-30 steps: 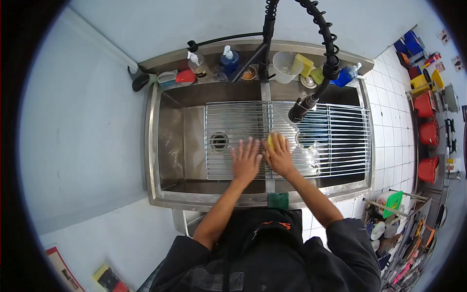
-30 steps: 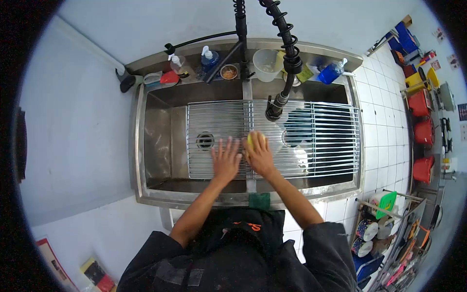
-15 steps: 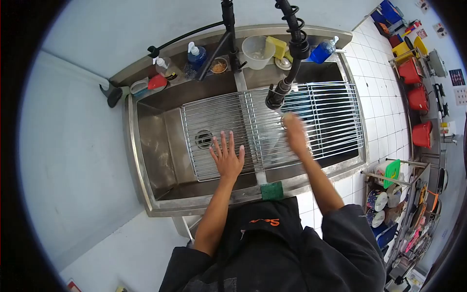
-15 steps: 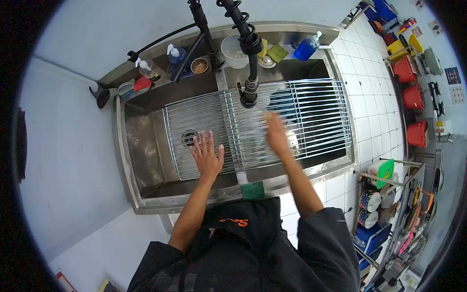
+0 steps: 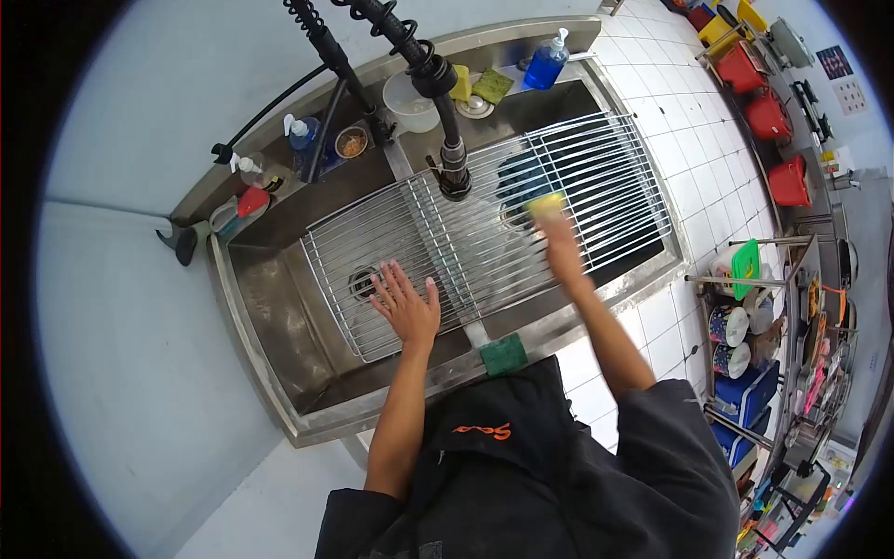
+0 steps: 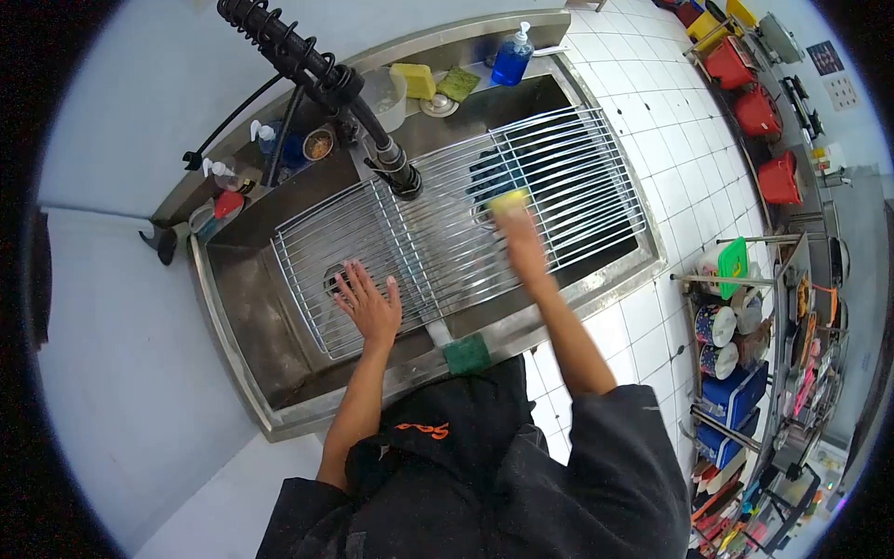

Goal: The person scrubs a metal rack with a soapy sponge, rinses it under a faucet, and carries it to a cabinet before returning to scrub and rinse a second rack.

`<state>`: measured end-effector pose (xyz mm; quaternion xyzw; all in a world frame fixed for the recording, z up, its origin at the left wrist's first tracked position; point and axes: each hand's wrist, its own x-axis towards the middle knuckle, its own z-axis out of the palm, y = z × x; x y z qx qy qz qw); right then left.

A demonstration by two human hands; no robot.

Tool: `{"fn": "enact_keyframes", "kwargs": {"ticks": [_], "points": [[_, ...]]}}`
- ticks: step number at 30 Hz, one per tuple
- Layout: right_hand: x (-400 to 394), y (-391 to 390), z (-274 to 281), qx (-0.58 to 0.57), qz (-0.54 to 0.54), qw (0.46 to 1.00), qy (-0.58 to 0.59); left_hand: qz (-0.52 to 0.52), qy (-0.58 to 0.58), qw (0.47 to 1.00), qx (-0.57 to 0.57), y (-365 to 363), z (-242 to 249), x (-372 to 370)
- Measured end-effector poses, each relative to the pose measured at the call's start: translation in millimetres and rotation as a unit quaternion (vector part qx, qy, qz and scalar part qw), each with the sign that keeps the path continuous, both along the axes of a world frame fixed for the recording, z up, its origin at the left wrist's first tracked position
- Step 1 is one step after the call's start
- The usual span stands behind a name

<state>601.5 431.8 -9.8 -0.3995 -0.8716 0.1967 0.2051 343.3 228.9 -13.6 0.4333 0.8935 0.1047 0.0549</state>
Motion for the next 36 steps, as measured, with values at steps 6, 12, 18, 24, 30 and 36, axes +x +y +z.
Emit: {"fn": "enact_keyframes", "kwargs": {"ticks": [6, 12, 18, 24, 30, 36], "points": [[-7.3, -23.8, -43.6, 0.001, -0.161, 0.982, 0.103, -0.004, 0.029, 0.999, -0.022, 2.5, -1.3, 3.3], [-56.6, -95.5, -14.1, -0.118, 0.034, 0.989, 0.084, -0.018, 0.046, 0.998, -0.027, 1.3, -5.7, 3.6], [99.0, 26.9, -1.8, 0.147, -0.156, 0.974, -0.074, 0.002, -0.003, 1.000, -0.015, -2.5, 3.1, -7.7], [132.4, 50.9, 4.9, 0.110, -0.194, 0.973, -0.052, 0.303, -0.127, 0.943, 0.052, -69.9, -48.9, -126.6], [85.1, 38.9, -16.5, 0.141, -0.253, 0.957, 0.033, 0.330, -0.256, 0.904, 0.095, -67.3, -48.5, -133.3], [74.0, 37.5, -19.3, 0.134, -0.278, 0.951, 0.028, 0.369, -0.477, 0.784, 0.146, -80.3, -58.1, -158.3]]}}
